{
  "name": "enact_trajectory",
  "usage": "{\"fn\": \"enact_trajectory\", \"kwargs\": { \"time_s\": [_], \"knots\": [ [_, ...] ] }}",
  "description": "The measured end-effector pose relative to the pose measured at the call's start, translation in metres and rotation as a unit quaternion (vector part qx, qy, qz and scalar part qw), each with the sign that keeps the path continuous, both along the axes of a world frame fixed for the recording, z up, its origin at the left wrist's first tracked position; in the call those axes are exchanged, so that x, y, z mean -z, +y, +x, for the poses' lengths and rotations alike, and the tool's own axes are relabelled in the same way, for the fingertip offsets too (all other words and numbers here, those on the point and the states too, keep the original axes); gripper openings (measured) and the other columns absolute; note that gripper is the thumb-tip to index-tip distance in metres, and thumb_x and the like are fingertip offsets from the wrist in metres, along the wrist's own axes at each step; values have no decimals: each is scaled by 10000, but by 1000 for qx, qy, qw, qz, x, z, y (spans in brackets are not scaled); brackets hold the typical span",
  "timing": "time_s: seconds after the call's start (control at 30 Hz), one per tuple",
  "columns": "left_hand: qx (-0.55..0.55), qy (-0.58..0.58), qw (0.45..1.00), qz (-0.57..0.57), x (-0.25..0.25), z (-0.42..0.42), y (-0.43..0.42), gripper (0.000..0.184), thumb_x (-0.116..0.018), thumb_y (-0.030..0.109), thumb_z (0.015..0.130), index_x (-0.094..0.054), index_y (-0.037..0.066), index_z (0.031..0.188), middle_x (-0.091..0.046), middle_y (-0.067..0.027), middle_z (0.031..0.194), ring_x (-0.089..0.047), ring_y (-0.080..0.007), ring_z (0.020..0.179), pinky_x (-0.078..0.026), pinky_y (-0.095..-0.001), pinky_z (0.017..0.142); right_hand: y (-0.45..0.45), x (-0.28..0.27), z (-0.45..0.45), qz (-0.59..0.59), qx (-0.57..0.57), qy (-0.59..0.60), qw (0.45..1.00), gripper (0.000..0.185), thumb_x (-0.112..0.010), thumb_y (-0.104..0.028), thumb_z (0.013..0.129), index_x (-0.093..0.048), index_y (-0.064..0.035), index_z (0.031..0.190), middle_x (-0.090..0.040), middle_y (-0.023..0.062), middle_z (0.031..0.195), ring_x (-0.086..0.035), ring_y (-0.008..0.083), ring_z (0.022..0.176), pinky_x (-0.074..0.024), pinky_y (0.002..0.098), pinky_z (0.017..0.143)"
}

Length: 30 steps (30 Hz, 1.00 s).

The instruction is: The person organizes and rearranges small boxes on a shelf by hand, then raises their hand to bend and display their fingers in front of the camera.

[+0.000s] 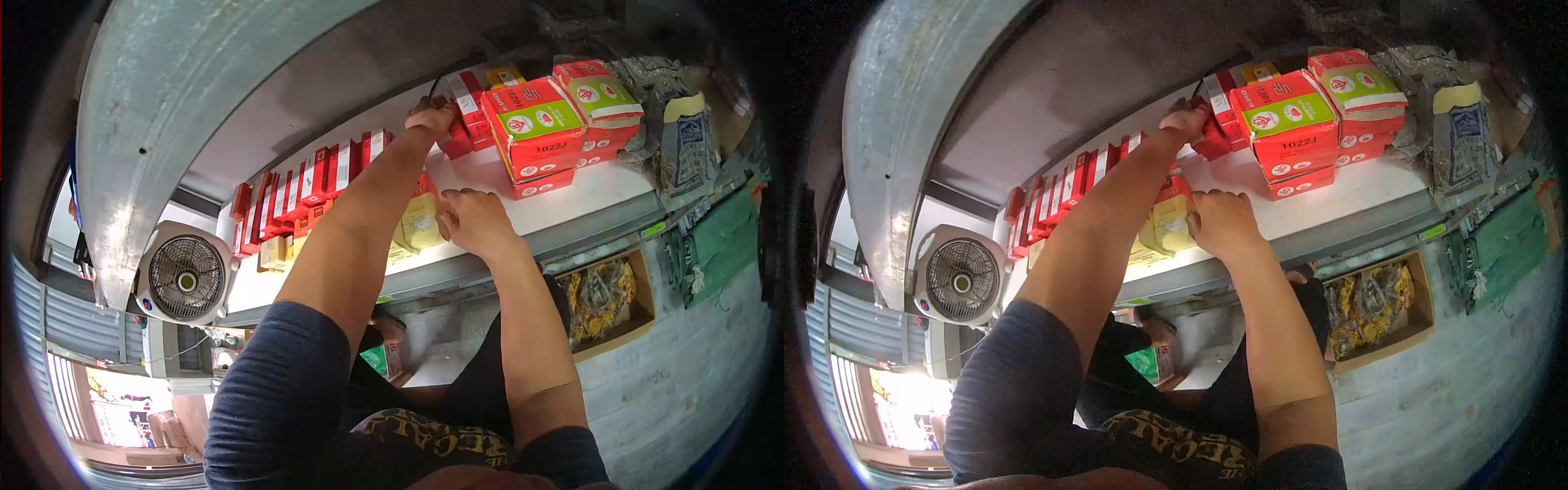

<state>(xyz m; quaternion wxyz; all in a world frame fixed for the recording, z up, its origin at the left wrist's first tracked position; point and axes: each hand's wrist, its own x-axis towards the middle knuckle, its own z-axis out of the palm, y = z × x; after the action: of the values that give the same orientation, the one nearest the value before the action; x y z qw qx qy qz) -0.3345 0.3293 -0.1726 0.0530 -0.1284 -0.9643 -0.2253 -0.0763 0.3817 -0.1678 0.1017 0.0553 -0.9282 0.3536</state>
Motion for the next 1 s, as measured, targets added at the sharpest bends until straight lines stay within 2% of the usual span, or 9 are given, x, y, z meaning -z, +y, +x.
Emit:
{"fn": "enact_trajectory", "kwargs": {
  "time_s": [0.1,0.23,0.4,0.53,0.67,0.77,0.83,0.9,1.0],
  "knots": [
    [19,-3,999,33,25,-16,-13,538,-564,484,812,-641,66,1141,-626,-218,1180,-587,-342,1150,-440,-465,984,-2,-1,-2,23,5,-16,1000,187,-653,-204,811,-624,-78,947,-656,164,892,-641,332,900,-465,490,785],
    [50,-107,982,146,85,-44,-25,450,-549,399,838,-647,54,1110,-644,-211,1126,-606,-332,1104,-443,-516,949,0,11,-11,13,-3,-10,1000,282,-656,-213,805,-598,-43,1022,-647,189,934,-637,347,917,-478,491,800],
    [-39,-268,870,412,61,5,-6,302,-570,213,826,-647,44,1065,-661,-188,1027,-654,-322,948,-515,-511,792,0,16,-17,-10,90,56,994,460,-652,-207,800,-527,44,1165,-613,233,1064,-613,363,1001,-473,471,889],
    [-76,-309,825,466,51,6,9,223,-587,64,816,-647,37,1030,-675,-169,948,-692,-314,823,-573,-507,667,4,4,-12,0,106,17,994,552,-642,-158,799,-479,97,1260,-579,276,1190,-573,365,1126,-445,431,992],
    [-140,-319,784,513,-2,61,16,141,-642,203,865,-680,78,917,-701,-112,987,-683,-272,918,-560,-498,752,7,7,-9,3,92,-8,996,586,-642,-161,798,-463,100,1291,-559,274,1242,-555,349,1168,-437,418,1010],
    [-76,-302,876,369,5,47,7,251,-721,253,788,-667,62,940,-697,-128,999,-676,-264,946,-551,-427,783,10,7,-7,15,88,-7,996,569,-642,-166,801,-475,99,1275,-562,267,1240,-560,349,1158,-439,423,1003],
    [59,-183,981,-9,4,35,1,342,-774,287,736,-659,51,954,-694,-139,1007,-672,-259,964,-545,-379,803,13,8,-6,30,82,4,996,560,-642,-168,801,-483,94,1269,-565,261,1239,-564,346,1152,-439,424,999],
    [155,-12,941,-300,-6,42,-1,438,-827,321,684,-651,40,969,-691,-150,1015,-668,-254,983,-539,-332,824,18,9,-4,38,82,9,996,555,-642,-169,801,-487,91,1266,-567,258,1239,-566,345,1149,-439,424,996],
    [165,-8,915,-369,-5,39,2,499,-841,350,664,-643,35,997,-687,-158,1026,-662,-259,996,-536,-321,833,19,10,-5,60,74,11,995,548,-635,-177,805,-492,79,1268,-573,253,1234,-578,348,1128,-439,426,987]
  ]
}}
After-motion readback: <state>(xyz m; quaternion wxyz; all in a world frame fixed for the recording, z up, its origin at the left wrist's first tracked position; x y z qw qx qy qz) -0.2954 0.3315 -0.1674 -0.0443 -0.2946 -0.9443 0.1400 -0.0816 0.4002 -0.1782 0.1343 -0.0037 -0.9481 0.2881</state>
